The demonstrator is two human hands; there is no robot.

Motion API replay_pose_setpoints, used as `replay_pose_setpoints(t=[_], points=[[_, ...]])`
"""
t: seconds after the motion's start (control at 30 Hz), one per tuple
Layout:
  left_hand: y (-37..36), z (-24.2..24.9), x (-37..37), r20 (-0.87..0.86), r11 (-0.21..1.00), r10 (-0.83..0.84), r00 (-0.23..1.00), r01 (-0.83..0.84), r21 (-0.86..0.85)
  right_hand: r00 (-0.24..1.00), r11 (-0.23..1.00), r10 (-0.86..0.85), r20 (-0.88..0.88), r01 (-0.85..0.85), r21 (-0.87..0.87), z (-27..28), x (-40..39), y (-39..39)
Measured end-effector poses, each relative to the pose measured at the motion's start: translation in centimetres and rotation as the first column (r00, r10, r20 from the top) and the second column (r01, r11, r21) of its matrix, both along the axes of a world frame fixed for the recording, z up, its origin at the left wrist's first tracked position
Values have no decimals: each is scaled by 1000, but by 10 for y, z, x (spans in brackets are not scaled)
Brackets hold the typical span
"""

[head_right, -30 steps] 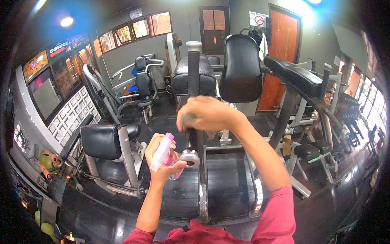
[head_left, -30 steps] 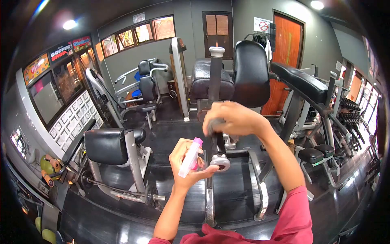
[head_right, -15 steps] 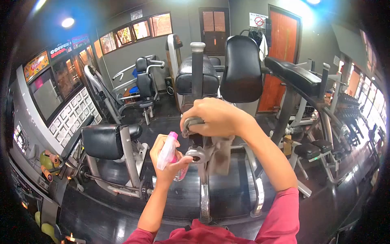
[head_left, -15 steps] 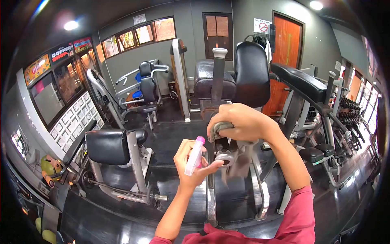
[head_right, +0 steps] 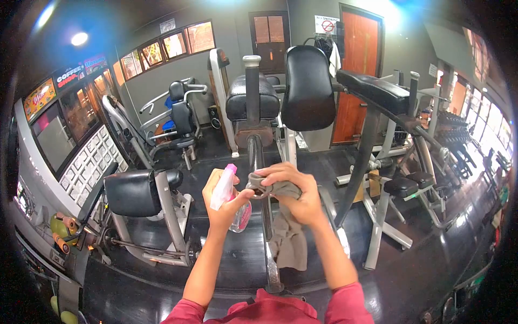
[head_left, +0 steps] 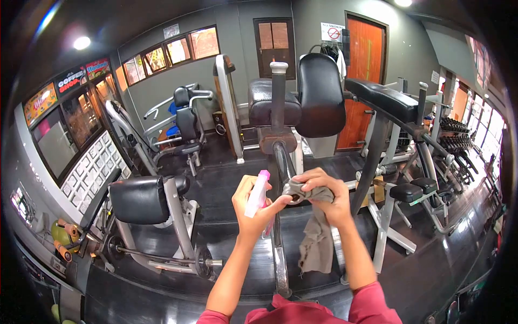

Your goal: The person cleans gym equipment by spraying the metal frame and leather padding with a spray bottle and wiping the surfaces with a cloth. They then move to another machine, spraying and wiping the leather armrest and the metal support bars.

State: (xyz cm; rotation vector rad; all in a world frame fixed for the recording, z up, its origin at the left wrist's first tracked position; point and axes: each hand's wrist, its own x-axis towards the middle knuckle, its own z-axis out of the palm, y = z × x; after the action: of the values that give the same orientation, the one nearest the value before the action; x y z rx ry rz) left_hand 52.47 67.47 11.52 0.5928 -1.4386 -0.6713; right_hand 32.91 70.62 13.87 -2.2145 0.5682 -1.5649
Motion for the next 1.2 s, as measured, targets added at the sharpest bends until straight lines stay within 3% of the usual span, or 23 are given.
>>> replay_pose_setpoints(t=[0.07,0.13,0.2,0.33,0.4,0.47,0.53,0.6,0.67,0.73,0.77,0.9,1.03,1.1,1.13,1.2], points=[[0,1,-1,35,999,29,999,-28,-34,894,984,-155,420,101,147,-29,23,11],[0,2,-1,22,998,25,999,-24,-50,779,957,-282,560,185,224,-49,44,21],[-2,1,-1,60,994,68,996,-63,-88,711,899,-437,551,345,269,-61,62,29],[2,5,3,88,995,99,991,-95,-40,644,845,-523,558,310,435,-72,80,44],[0,3,11,81,995,89,993,-86,-46,644,862,-487,590,245,444,-78,81,46],[1,7,20,-42,1000,26,999,-26,1,651,786,-406,642,-109,608,-74,81,49],[12,11,32,-64,999,-25,998,28,47,701,759,-395,593,-115,641,-69,80,41],[15,12,44,-27,1000,-15,1000,15,19,669,539,-322,670,-452,711,-75,78,23],[22,15,53,-26,1000,-17,1000,18,14,621,497,-289,729,-553,668,-55,77,23],[30,18,60,5,1000,4,1000,-4,23,187,232,14,982,-956,178,-50,69,21],[36,21,62,6,1000,5,1000,-5,26,166,329,-94,982,-925,188,-42,75,26],[50,18,70,-58,998,-22,998,26,66,140,339,-92,986,-926,163,-51,54,38],[62,11,72,-38,993,-83,996,86,78,236,452,-125,964,-851,267,-52,35,49],[67,8,68,-45,987,-118,992,122,102,563,731,-305,768,-379,568,-39,26,54],[69,7,65,-57,982,-138,989,145,124,574,796,-365,733,-216,566,-27,33,56],[75,7,57,-67,973,-167,984,176,149,730,890,-432,530,251,380,-32,28,27]])
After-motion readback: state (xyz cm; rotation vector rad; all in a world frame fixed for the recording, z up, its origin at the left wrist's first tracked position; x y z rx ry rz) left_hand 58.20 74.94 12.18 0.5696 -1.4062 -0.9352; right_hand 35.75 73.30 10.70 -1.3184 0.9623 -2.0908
